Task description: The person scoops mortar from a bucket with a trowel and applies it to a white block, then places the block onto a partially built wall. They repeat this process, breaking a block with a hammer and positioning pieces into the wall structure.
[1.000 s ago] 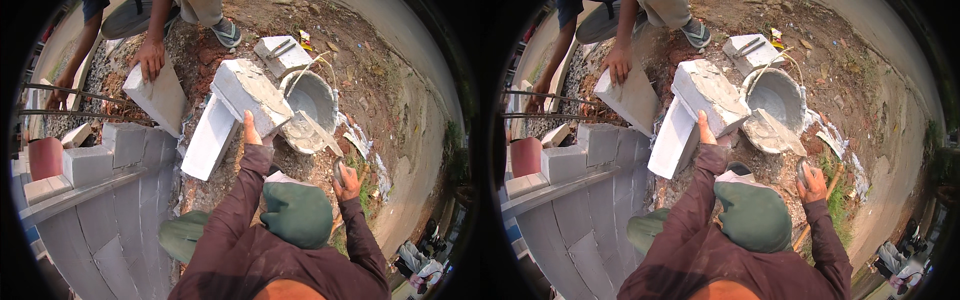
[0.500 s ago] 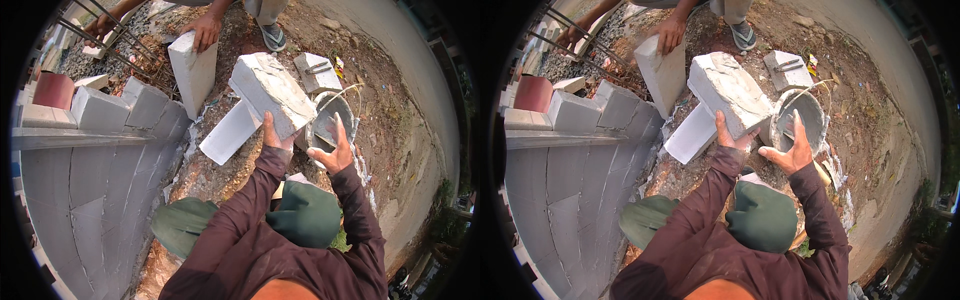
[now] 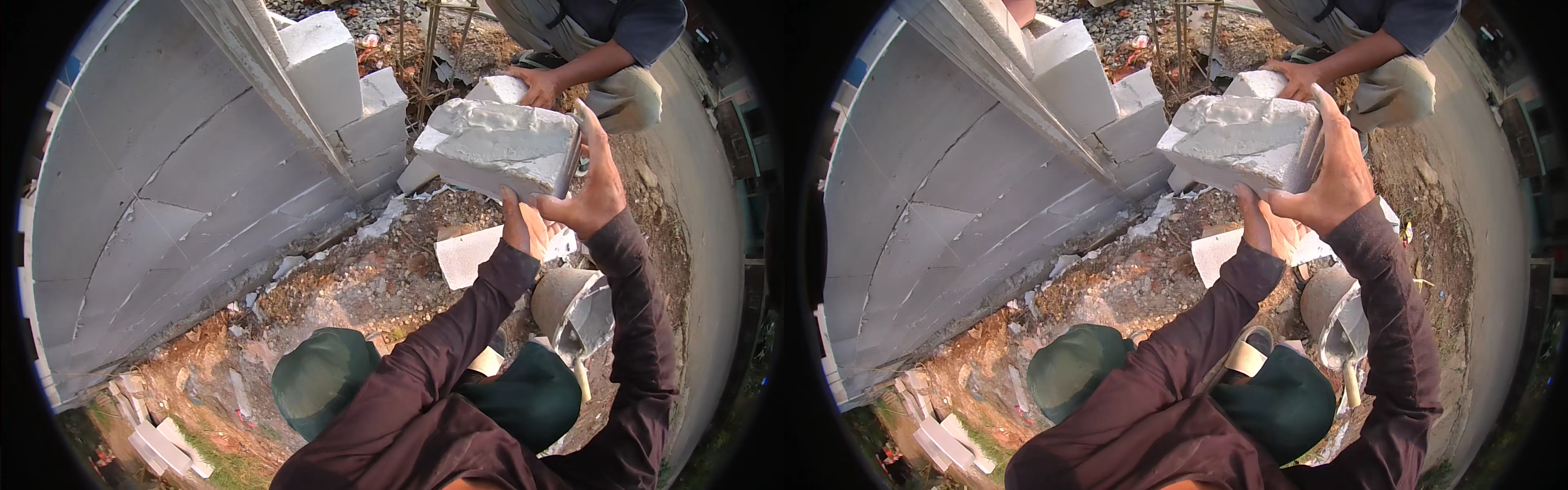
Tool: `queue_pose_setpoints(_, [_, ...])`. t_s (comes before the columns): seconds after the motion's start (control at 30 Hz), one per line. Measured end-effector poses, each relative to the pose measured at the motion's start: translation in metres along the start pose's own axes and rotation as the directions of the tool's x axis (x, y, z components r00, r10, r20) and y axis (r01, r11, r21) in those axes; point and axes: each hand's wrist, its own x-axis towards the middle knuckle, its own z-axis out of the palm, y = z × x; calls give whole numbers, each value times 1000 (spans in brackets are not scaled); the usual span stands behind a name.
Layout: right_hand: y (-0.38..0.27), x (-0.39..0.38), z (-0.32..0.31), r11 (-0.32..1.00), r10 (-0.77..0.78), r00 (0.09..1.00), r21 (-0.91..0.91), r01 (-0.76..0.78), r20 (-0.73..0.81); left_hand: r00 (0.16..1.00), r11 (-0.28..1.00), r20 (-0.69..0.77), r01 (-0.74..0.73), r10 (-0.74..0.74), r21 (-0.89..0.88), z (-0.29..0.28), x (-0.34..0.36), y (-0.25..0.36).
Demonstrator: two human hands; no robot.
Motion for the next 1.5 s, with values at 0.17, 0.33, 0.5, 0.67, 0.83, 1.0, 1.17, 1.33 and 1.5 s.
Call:
queue_pose_setpoints(0.17, [-22, 121, 42, 831, -402, 849, -254, 495, 343, 977, 890, 208, -58, -42, 453, -39, -3, 60])
queue_pose_setpoints(0.33, [-26, 203, 86, 613, -521, 709, -369, 698, 476, 989, 831, 126, -129, 72, 541, -76, -33, 75])
queue_pose_setpoints(0.5, [-63, 254, 89, 692, -438, 622, -198, 694, 649, 984, 750, 111, -180, 142, 636, -101, -34, 83])
queue_pose_setpoints(0.67, [-58, 288, 102, 625, -493, 567, -185, 758, 659, 983, 724, 90, -180, 161, 666, -94, -39, 88])
queue_pose_setpoints(0.83, [-52, 296, 121, 672, -518, 526, -59, 738, 675, 933, 452, 180, -312, 311, 836, -85, -43, 118])
queue_pose_setpoints(1.0, [-37, 265, 100, 743, -560, 693, -94, 662, 455, 649, -81, 498, -561, 576, 824, 1, -32, 207])
queue_pose_setpoints(1.17, [1, 173, 112, 851, -181, 975, 477, 221, -128, 564, -721, 807, -483, 177, 496, 119, 28, 302])
queue_pose_setpoints(1.33, [46, 129, 220, 612, 249, 969, 776, -152, -7, 917, -984, 390, 14, 85, 180, 136, 101, 332])
queue_pose_setpoints(1.5, [40, 144, 246, 802, 284, 949, 577, -158, -135, 984, -994, 158, 76, 87, 73, 143, 122, 349])
